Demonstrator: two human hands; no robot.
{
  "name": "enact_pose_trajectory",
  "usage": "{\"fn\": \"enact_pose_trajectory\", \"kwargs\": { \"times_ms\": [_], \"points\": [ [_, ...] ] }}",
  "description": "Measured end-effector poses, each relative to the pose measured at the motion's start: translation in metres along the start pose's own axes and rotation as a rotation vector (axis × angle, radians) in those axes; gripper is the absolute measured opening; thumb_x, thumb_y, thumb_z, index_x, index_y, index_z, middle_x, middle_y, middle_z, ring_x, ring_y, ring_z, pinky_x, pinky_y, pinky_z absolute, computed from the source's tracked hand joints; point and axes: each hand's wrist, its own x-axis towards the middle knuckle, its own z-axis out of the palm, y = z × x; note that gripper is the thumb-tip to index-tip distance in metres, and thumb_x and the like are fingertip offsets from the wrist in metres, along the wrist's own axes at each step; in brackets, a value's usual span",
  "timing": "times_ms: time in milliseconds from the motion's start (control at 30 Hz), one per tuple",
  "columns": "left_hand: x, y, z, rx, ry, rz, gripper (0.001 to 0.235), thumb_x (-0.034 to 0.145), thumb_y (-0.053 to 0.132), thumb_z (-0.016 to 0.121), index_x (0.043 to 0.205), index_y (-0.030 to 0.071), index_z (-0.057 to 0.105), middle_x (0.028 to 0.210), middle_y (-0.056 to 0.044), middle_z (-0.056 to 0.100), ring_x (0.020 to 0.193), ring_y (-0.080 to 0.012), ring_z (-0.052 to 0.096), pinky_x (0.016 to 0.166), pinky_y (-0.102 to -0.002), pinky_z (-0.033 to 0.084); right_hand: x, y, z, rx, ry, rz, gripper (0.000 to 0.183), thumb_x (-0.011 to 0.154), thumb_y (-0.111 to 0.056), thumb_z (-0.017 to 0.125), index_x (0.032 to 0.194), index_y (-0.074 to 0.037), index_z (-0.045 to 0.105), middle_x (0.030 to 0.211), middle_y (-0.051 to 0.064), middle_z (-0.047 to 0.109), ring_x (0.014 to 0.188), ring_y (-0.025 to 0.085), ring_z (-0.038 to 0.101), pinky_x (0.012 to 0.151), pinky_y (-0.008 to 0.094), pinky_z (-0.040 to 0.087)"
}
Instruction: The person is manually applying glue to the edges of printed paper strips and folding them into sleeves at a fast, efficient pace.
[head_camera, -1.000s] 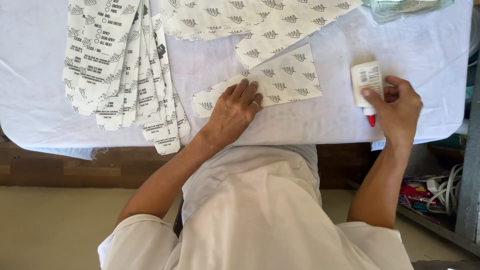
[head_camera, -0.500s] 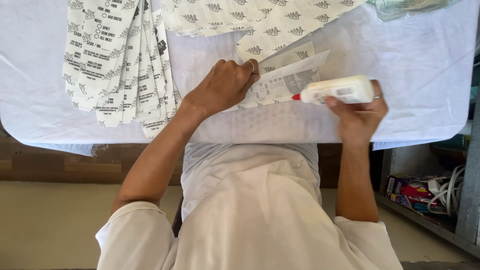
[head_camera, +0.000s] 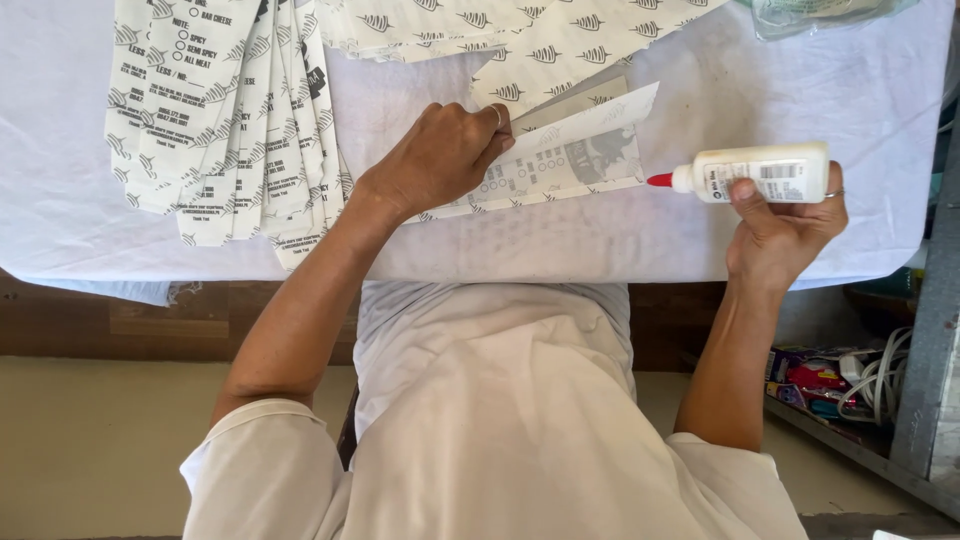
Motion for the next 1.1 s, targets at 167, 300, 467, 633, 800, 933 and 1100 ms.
{"fn": "enact_pose_trajectory", "kwargs": {
  "times_ms": [167, 300, 467, 633, 800, 933, 1100],
  "points": [
    [0.003, 0.002, -0.006, -0.019, -0.02, -0.01, 0.023, 0.112, 0.01, 0.051, 0.091, 0.003, 0.058, 0.052, -0.003, 0.049, 0.041, -0.027, 0.037, 0.054, -0.04, 0.042, -0.004, 0.008, 0.011, -0.009, -0.028, 0.062, 0.043, 0.081, 0.001, 0.094, 0.096, -0.01, 0.055, 0.091, 0.003, 0.06, 0.089, 0.019, 0.062, 0.078, 0.037, 0.06],
    [0.004, 0.006, -0.018, -0.152, -0.069, -0.062, 0.025, 0.111, 0.012, 0.052, 0.089, 0.003, 0.06, 0.057, -0.004, 0.057, 0.046, -0.0217, 0.053, 0.055, -0.036, 0.046, -0.014, 0.015, 0.035, 0.051, -0.065, 0.068, 0.045, 0.077, -0.001, 0.096, 0.097, -0.008, 0.056, 0.092, 0.003, 0.061, 0.087, 0.017, 0.06, 0.077, 0.036, 0.059],
    [0.014, -0.007, -0.018, -0.223, -0.151, -0.134, 0.028, 0.111, 0.014, 0.053, 0.085, 0.006, 0.056, 0.06, -0.004, 0.054, 0.053, -0.0213, 0.05, 0.059, -0.037, 0.043, -0.042, 0.009, 0.098, 0.151, -0.249, 0.047, 0.043, 0.077, -0.001, 0.091, 0.112, -0.005, 0.066, 0.104, 0.009, 0.072, 0.099, 0.026, 0.071, 0.083, 0.04, 0.067],
    [0.02, -0.009, -0.024, -0.238, -0.266, -0.178, 0.035, 0.111, 0.02, 0.05, 0.078, 0.01, 0.049, 0.064, -0.003, 0.049, 0.061, -0.0217, 0.044, 0.062, -0.039, 0.038, -0.071, 0.002, 0.154, 0.003, -0.375, 0.105, 0.041, 0.076, -0.011, 0.094, 0.099, -0.005, 0.061, 0.089, 0.003, 0.066, 0.088, 0.015, 0.063, 0.075, 0.031, 0.059],
    [0.025, -0.025, -0.009, -0.252, -0.224, -0.123, 0.034, 0.106, 0.017, 0.053, 0.074, 0.009, 0.049, 0.063, -0.005, 0.049, 0.062, -0.0222, 0.042, 0.061, -0.039, 0.036, -0.089, -0.004, 0.194, 0.038, -0.447, 0.151, 0.04, 0.074, -0.011, 0.094, 0.093, -0.007, 0.059, 0.084, 0.001, 0.065, 0.083, 0.012, 0.06, 0.072, 0.027, 0.056],
    [0.022, -0.018, -0.02, -0.316, -0.248, -0.115, 0.035, 0.106, 0.014, 0.053, 0.072, 0.011, 0.046, 0.063, 0.0, 0.044, 0.062, -0.0164, 0.039, 0.061, -0.035, 0.035, -0.097, -0.018, 0.217, 0.132, -0.537, 0.106, 0.037, 0.08, -0.008, 0.089, 0.103, -0.004, 0.06, 0.1, 0.014, 0.074, 0.1, 0.024, 0.073, 0.087, 0.034, 0.064],
    [-0.008, -0.014, -0.014, -0.341, -0.118, 0.06, 0.015, 0.102, 0.015, 0.06, 0.095, 0.009, 0.072, 0.088, -0.005, 0.075, 0.07, -0.0204, 0.069, 0.067, -0.037, 0.05, -0.06, 0.002, 0.144, 0.126, -0.229, 0.176, 0.033, 0.078, -0.001, 0.091, 0.099, -0.012, 0.068, 0.095, 0.0, 0.07, 0.089, 0.013, 0.067, 0.079, 0.033, 0.062]
  ]
}}
